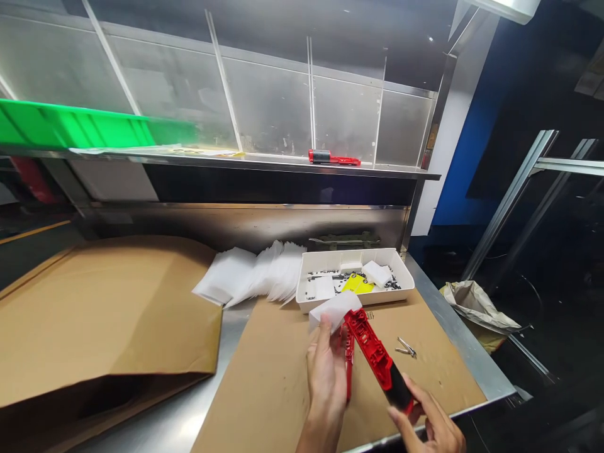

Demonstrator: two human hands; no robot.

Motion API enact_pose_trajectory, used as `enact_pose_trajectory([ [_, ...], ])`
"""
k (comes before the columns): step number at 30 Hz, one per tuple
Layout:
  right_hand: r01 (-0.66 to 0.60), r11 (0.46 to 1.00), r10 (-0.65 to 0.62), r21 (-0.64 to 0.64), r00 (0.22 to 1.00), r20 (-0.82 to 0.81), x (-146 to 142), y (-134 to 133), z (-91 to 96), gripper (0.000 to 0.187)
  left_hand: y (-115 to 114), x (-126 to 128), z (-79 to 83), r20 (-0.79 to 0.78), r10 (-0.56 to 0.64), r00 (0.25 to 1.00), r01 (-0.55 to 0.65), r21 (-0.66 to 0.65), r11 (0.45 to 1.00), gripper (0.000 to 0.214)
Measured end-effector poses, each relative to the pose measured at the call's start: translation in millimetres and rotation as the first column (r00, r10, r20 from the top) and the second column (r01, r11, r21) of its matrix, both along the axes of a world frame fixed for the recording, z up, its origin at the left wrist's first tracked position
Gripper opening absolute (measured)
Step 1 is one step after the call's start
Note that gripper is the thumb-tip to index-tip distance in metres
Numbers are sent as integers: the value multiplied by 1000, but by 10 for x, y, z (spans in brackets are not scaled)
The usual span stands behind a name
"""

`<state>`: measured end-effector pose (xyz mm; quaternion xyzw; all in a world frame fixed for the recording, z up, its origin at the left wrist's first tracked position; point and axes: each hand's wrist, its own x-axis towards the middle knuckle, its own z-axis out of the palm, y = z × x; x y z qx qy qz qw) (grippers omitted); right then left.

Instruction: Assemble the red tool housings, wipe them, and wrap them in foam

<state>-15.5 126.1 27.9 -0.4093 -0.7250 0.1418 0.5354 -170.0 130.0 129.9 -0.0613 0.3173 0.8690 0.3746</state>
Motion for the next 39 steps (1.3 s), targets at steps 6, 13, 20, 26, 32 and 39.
enact_pose_trajectory([
  [6, -24, 996, 21, 82, 999, 47, 55, 21, 33, 31, 3, 136, -160, -175, -89, 981, 97, 41, 994, 26],
  [13, -120, 992, 119, 27, 992, 34, 118, 47, -9, 38, -71, 132, -356, -390, -323, 863, 338, -31, 941, 50],
  [20, -218, 929, 172, -298, 970, -171, 131, -10, 128, 60, -310, 130, -443, -514, -584, 629, 563, -217, 797, 57],
  [26, -215, 912, 186, -349, 976, -116, 161, -92, 268, 62, -495, 119, -455, -420, -520, 743, 470, -226, 853, 57],
  [32, -370, 909, 406, -189, 889, 210, 340, -40, 387, 61, -645, 357, -392, -31, -410, 912, 405, -108, 908, 38],
  [39, -303, 945, 325, -121, 903, 281, 338, -13, 378, 76, -918, 561, -497, 23, -474, 880, 474, -5, 880, 46],
])
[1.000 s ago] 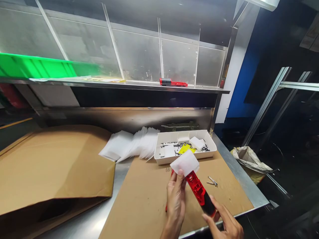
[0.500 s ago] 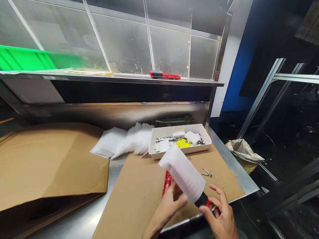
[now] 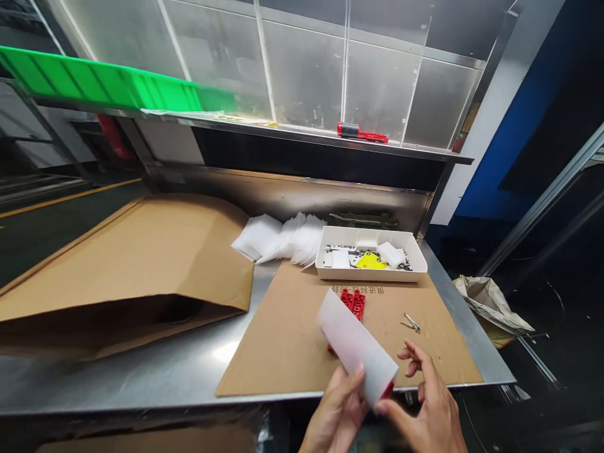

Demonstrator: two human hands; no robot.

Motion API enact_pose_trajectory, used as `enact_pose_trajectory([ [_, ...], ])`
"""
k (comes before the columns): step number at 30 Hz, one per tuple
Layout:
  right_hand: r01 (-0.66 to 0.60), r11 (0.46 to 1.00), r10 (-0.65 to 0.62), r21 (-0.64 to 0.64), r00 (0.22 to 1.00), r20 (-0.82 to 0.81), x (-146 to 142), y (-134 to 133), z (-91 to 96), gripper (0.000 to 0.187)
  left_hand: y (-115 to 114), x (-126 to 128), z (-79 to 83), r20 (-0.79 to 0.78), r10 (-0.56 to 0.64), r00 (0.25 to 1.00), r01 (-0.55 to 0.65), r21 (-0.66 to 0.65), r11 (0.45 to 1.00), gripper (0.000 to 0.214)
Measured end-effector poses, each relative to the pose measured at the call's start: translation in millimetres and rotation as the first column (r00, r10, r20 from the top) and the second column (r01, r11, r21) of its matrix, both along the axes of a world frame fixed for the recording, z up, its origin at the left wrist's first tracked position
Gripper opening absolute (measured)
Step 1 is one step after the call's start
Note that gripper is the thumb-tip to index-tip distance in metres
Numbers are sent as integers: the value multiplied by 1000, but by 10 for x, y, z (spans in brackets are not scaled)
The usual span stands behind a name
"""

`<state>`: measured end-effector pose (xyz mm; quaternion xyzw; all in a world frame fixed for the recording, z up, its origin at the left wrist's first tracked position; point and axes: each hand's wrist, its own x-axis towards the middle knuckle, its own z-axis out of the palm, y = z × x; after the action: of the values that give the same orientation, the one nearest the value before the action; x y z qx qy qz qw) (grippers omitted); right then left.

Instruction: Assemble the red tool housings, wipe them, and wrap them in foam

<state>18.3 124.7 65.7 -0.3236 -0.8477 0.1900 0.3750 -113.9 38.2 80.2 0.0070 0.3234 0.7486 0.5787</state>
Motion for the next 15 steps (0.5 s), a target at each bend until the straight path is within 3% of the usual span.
enact_pose_trajectory([
  [5, 91, 991, -91, -99, 996, 9, -72, -86, -58, 78, -85, 206, -115, 45, -83, 996, 82, 27, 996, 42],
  [8, 53, 997, -49, -55, 996, 73, -63, -81, -99, 74, -127, 274, -168, 134, -122, 983, 115, 57, 992, 42],
  [11, -104, 995, 104, -4, 992, 70, -69, -79, -143, 73, -231, 277, -172, 189, -14, 982, 1, 69, 998, 32],
  [15, -238, 966, 225, -97, 965, -133, -31, -112, -216, 67, -552, 226, -115, 151, 259, 954, -266, 29, 963, 30],
])
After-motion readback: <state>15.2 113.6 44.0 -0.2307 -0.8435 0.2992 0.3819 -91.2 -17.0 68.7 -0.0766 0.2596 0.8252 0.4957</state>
